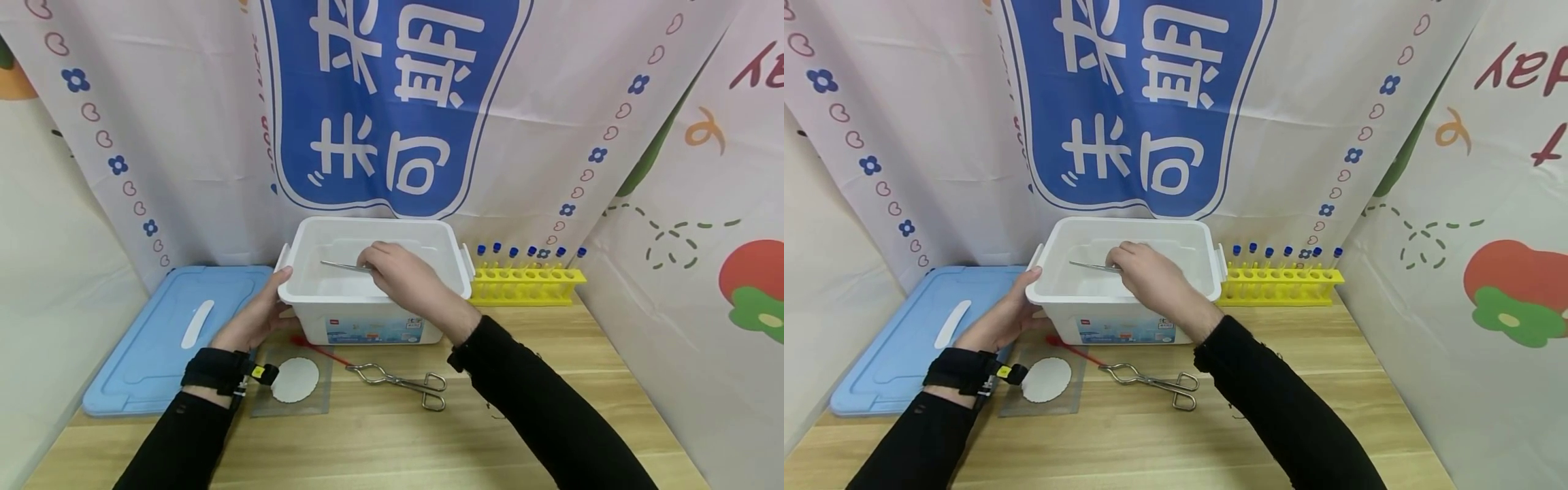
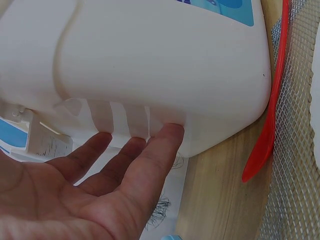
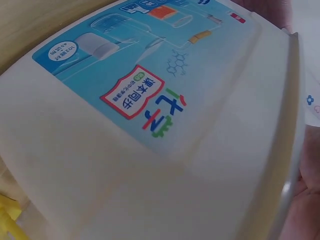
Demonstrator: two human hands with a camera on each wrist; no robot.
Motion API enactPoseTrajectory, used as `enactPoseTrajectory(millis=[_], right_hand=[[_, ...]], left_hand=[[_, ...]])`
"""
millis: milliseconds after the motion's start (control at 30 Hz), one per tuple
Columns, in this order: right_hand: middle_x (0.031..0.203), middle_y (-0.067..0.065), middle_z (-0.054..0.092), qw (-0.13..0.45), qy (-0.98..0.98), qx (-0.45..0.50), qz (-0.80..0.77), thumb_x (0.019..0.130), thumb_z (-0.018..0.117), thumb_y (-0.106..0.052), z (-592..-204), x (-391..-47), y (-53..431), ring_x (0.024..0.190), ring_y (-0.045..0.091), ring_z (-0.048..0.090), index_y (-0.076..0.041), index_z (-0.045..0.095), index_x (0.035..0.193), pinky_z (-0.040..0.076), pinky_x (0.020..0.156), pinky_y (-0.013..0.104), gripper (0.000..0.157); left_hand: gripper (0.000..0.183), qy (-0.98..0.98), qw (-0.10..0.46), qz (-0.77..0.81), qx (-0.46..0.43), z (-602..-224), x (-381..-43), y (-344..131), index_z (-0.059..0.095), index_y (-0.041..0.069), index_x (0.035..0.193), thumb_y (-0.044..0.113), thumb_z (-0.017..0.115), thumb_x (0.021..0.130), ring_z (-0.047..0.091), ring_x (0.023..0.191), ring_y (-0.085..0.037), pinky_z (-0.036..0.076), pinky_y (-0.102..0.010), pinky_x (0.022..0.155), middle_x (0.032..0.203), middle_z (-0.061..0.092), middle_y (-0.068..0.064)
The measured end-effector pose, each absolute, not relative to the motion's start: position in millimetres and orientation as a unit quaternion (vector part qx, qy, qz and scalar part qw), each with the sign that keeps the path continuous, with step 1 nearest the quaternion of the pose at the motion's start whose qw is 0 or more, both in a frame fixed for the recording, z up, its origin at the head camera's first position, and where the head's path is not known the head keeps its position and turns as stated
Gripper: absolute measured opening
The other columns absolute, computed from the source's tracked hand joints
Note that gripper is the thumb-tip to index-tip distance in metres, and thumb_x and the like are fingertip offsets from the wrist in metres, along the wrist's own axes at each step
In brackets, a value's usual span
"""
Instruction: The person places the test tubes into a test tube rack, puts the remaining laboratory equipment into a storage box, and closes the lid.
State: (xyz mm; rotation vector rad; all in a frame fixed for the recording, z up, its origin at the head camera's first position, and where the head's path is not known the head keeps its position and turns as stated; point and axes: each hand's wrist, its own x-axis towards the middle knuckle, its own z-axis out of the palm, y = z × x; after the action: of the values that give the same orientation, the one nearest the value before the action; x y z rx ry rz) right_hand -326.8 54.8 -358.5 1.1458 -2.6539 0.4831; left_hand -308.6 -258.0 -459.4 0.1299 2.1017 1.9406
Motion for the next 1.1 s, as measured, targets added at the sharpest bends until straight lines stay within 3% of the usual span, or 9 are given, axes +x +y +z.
enactPoseTrajectory(millis=[133,467,667,1100], right_hand=[[0.130,0.006,0.083,0.087,-0.901,0.390,0.170,0.118,0.066,-0.004,-361,-336,46,0.127,0.022,0.080,-0.010,0.079,0.134,0.065,0.113,0.038,0.022],[0.127,0.009,0.082,0.013,-0.901,0.382,0.208,0.114,0.068,0.000,-369,-360,29,0.120,0.022,0.076,-0.007,0.080,0.134,0.064,0.109,0.039,0.025],[0.126,0.009,0.083,-0.039,-0.900,0.374,0.221,0.111,0.070,0.002,-381,-376,24,0.118,0.021,0.076,-0.008,0.080,0.130,0.064,0.106,0.036,0.024],[0.127,0.013,0.081,-0.145,-0.893,0.382,0.190,0.115,0.070,0.000,-380,-374,25,0.117,0.024,0.073,-0.005,0.081,0.127,0.061,0.108,0.038,0.017]], left_hand=[[0.098,0.727,0.137,0.671,0.042,-459,-308,-257,0.005,0.019,0.190,0.078,0.028,0.116,0.021,0.181,-0.058,0.033,-0.088,0.134,0.191,0.020,-0.031],[0.097,0.727,0.138,0.670,0.056,-460,-307,-259,0.009,0.012,0.189,0.075,0.025,0.117,0.026,0.180,-0.054,0.047,-0.073,0.131,0.188,0.026,-0.032],[0.096,0.726,0.136,0.671,0.056,-459,-308,-259,0.008,0.013,0.189,0.074,0.025,0.117,0.026,0.180,-0.054,0.044,-0.076,0.133,0.188,0.025,-0.032],[0.097,0.725,0.137,0.673,0.056,-459,-308,-259,0.005,0.015,0.190,0.075,0.025,0.117,0.023,0.180,-0.056,0.041,-0.080,0.133,0.191,0.021,-0.032]])
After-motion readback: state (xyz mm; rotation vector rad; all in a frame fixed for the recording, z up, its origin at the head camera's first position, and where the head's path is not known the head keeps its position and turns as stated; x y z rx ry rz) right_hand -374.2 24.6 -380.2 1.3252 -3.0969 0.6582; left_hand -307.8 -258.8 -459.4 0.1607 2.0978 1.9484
